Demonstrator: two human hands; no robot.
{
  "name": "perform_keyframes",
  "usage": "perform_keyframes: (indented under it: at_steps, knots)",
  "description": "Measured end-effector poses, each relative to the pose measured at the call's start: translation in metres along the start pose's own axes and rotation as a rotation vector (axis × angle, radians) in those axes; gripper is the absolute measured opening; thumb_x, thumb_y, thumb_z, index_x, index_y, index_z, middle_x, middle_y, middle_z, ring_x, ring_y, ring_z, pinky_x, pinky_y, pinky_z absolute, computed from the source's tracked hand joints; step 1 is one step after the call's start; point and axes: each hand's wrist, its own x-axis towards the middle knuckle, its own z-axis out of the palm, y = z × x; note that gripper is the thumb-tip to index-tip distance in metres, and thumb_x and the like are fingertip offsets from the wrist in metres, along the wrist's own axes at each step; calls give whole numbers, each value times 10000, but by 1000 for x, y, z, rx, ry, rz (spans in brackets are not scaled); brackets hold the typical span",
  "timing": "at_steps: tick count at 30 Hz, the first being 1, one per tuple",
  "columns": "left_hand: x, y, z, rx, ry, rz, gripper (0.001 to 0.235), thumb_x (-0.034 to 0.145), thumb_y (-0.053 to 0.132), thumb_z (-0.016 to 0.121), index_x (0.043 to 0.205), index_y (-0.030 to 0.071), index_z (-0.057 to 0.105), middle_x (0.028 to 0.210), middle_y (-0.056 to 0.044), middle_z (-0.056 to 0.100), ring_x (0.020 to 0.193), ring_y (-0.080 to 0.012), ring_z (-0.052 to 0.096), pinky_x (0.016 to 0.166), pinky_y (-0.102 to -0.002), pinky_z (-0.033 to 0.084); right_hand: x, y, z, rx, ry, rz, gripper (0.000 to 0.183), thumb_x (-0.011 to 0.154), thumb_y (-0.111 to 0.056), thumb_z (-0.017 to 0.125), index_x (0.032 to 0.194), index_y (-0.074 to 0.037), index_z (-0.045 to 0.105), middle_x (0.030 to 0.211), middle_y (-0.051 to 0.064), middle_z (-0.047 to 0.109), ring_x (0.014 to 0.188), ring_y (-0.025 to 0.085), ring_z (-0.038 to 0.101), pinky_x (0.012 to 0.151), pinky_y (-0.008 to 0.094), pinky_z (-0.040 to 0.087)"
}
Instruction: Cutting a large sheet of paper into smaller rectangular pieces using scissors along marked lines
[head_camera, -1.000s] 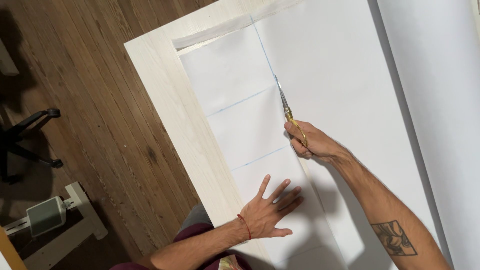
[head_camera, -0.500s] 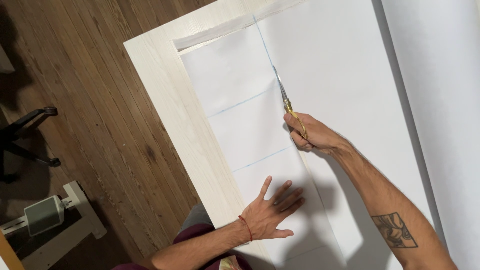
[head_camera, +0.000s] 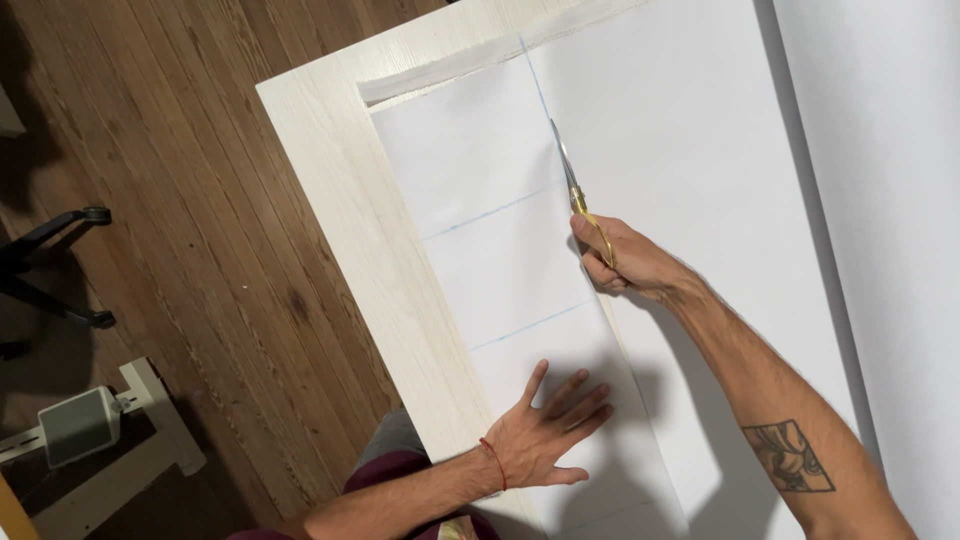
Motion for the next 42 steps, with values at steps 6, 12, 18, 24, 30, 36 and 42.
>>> perform_keyframes:
  at_steps: [6,12,18,24,30,36,42]
  knots:
    - [0,-1,-2,-58,-4,-4,1071,888,803,780,1737,174,604,1878,-83,525,1759,-413,446,1377,-843,222,10,-4,-2,25,-1,-14,577,1128,-663,568,984,-146,357,467,-16,343,436,95,222,427,285,159]
    - [2,-2,-6,-73,-8,-5,1111,833,796,834,1722,166,611,1870,-85,537,1754,-411,454,1368,-831,251,18,-16,-1,-9,30,2,568,1122,-649,594,993,-152,350,486,-26,323,463,103,206,429,290,171]
    - [1,-2,-3,-54,-8,-11,1095,847,813,812,1713,173,620,1862,-72,541,1752,-407,454,1362,-821,276,24,-25,-4,-24,3,-3,602,1118,-695,543,967,-167,297,502,-24,295,480,103,193,445,290,151]
    - [-1,0,2,-130,2,-24,1107,816,752,849,1721,152,629,1874,-80,544,1772,-422,431,1375,-842,210,32,-26,-5,14,8,-22,566,1154,-637,553,965,-159,315,483,-10,320,454,104,207,425,294,161]
    - [-6,-2,40,-90,216,-7,463,1189,165,599,1639,179,708,1771,-73,690,1670,-433,595,1281,-841,340,53,-22,-12,89,-19,-93,552,1142,-623,596,967,-140,397,429,-5,365,366,87,242,356,283,156]
    - [-1,-4,52,38,353,-15,316,1304,279,612,1595,213,715,1692,-22,729,1573,-349,706,1210,-783,491,53,-48,-14,-3,-31,-49,618,1127,-681,561,935,-157,296,496,-29,293,482,100,173,446,295,155]
    - [4,-5,45,89,365,-27,300,1293,304,636,1575,230,704,1663,3,744,1551,-320,720,1193,-747,539,57,-55,-13,-5,-31,-65,618,1147,-662,542,900,-162,276,485,-30,284,471,97,166,434,299,146]
